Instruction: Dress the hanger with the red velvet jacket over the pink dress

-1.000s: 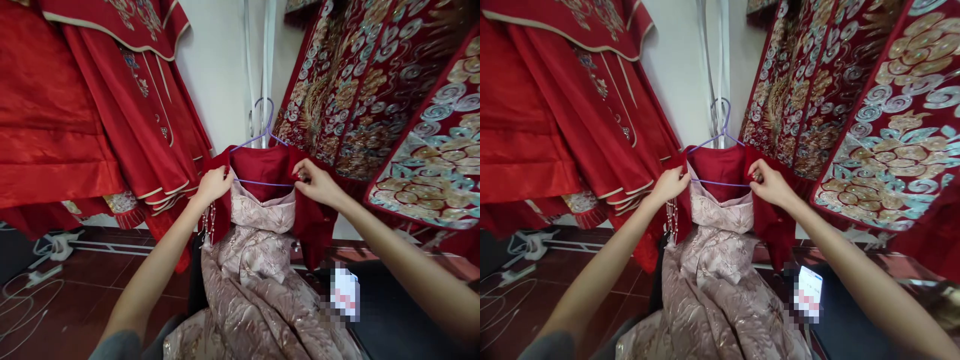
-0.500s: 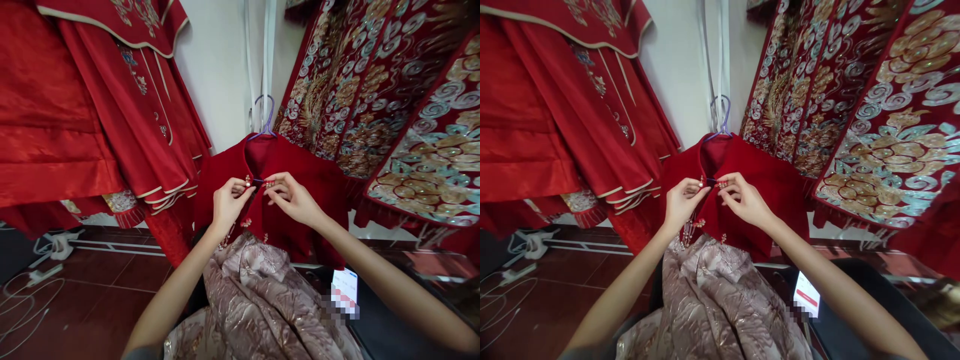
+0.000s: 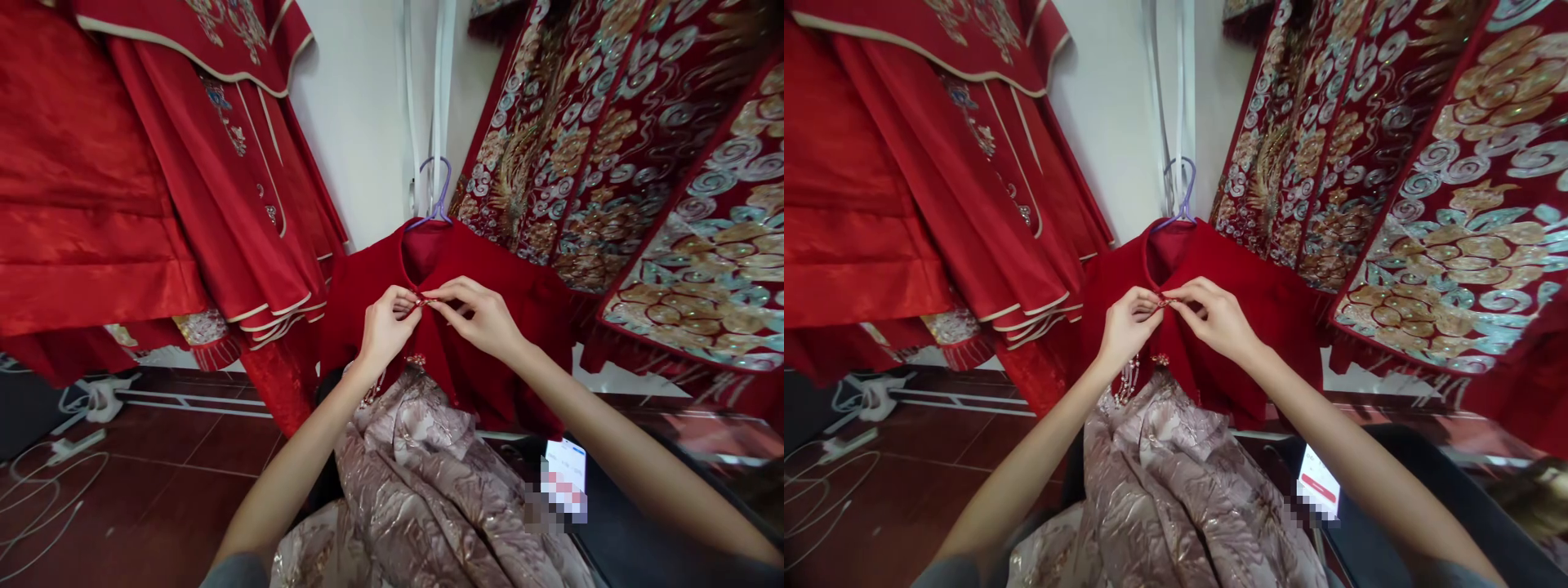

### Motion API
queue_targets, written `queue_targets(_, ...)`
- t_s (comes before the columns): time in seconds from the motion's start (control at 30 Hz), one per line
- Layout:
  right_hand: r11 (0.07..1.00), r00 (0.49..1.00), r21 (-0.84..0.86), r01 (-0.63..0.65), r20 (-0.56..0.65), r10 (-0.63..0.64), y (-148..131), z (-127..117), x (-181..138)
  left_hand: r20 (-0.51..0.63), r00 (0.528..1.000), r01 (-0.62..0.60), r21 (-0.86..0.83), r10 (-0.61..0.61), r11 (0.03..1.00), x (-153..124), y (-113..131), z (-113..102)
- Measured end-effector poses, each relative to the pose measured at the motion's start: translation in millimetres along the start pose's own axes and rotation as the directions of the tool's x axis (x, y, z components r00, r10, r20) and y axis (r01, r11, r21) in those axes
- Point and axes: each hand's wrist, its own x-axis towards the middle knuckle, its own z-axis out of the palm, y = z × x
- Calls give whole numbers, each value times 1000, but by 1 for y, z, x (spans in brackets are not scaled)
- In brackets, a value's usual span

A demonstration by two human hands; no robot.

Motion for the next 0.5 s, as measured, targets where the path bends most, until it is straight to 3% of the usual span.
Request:
queue_targets(0.17,995,998,-70,69,-1,-69,5,1,2,0,1000,-17,43,17,999,3,3,2)
queue_targets(0.33,996,997,-84,39,-70,-45,5,5,1,16,998,-62,60,61,996,0,7,2)
queue_targets(0.5,999,998,-34,-21,-66,19,1,6,2,20,992,-128,197,126,972,-1,16,-2)
